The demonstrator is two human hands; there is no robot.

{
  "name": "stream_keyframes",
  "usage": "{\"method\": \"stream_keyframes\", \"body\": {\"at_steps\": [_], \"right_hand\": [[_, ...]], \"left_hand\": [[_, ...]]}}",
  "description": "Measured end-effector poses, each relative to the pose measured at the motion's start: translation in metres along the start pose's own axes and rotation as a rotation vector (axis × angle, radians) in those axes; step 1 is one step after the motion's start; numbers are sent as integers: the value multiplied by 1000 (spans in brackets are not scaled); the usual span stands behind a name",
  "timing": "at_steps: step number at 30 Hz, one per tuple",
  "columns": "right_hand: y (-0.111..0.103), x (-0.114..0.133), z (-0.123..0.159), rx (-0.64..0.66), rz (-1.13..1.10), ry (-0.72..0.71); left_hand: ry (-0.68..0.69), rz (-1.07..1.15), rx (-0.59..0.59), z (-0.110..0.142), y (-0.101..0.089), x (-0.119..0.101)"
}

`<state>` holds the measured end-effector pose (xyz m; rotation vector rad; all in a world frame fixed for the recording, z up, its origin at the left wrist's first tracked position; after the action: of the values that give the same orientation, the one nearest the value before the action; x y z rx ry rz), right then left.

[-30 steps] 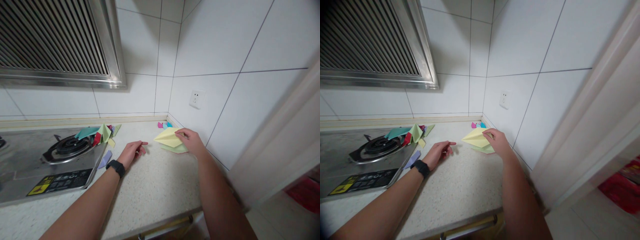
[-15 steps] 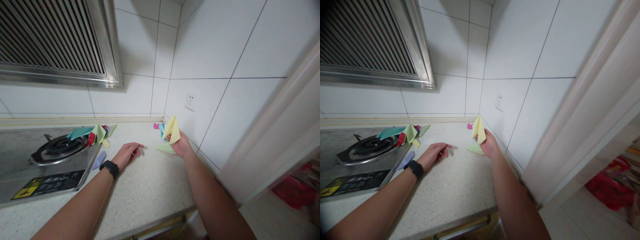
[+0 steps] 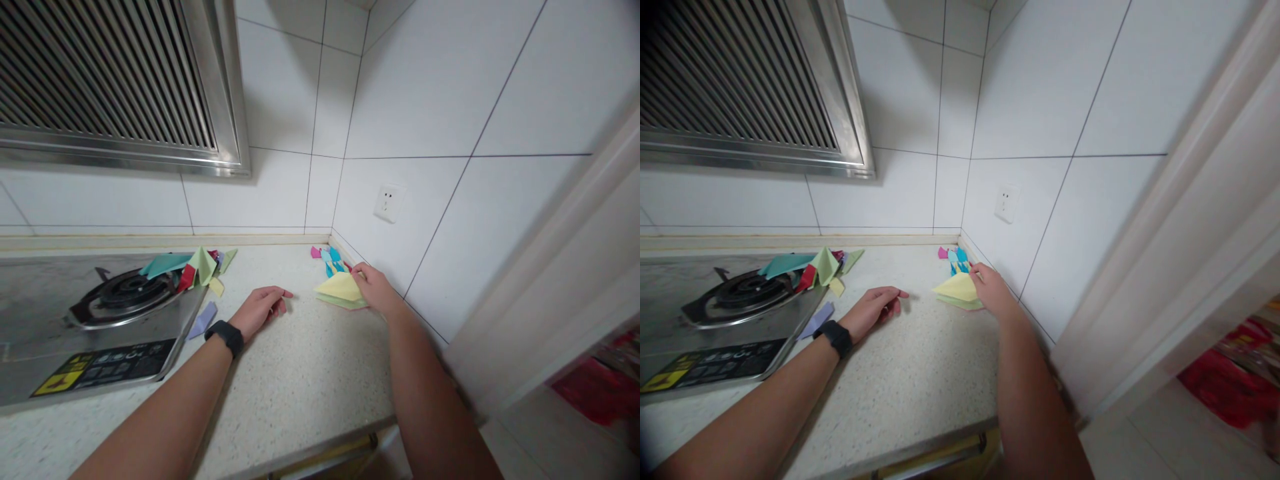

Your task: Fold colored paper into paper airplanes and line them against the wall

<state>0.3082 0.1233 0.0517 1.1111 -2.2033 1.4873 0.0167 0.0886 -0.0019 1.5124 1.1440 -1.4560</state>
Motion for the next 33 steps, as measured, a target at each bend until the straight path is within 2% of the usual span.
{"method": "stream_keyframes", "body": {"at_steps": [9, 12, 15, 19, 23, 25, 33], "right_hand": [[9, -16, -4, 92, 409, -39], [11, -15, -3, 116, 514, -75], [13, -11, 0, 106, 594, -50], [20, 5, 1, 101, 618, -54], [40, 21, 0, 255, 592, -185], [48, 22, -1, 331, 600, -202], [48, 8, -5, 384, 607, -73]], "left_hand": [[-11, -32, 43, -1, 1, 0], [-15, -36, 45, -1, 2, -1], [-15, -31, 46, -1, 2, -1], [-12, -34, 51, -1, 2, -1], [-10, -53, 51, -1, 2, 0], [-14, -62, 47, -1, 2, -1], [-12, -62, 55, 0, 2, -1]]}}
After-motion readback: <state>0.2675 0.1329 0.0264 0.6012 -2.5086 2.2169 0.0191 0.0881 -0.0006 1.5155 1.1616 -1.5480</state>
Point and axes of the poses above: each hand's wrist, its own z-axis away from the middle knuckle, its own y-axis out of the palm, x = y × z, the point moved 4 cm from there along -z, towards the middle knuckle, and after that the axes turned 7 degrees about x, right-handed, at the moved point
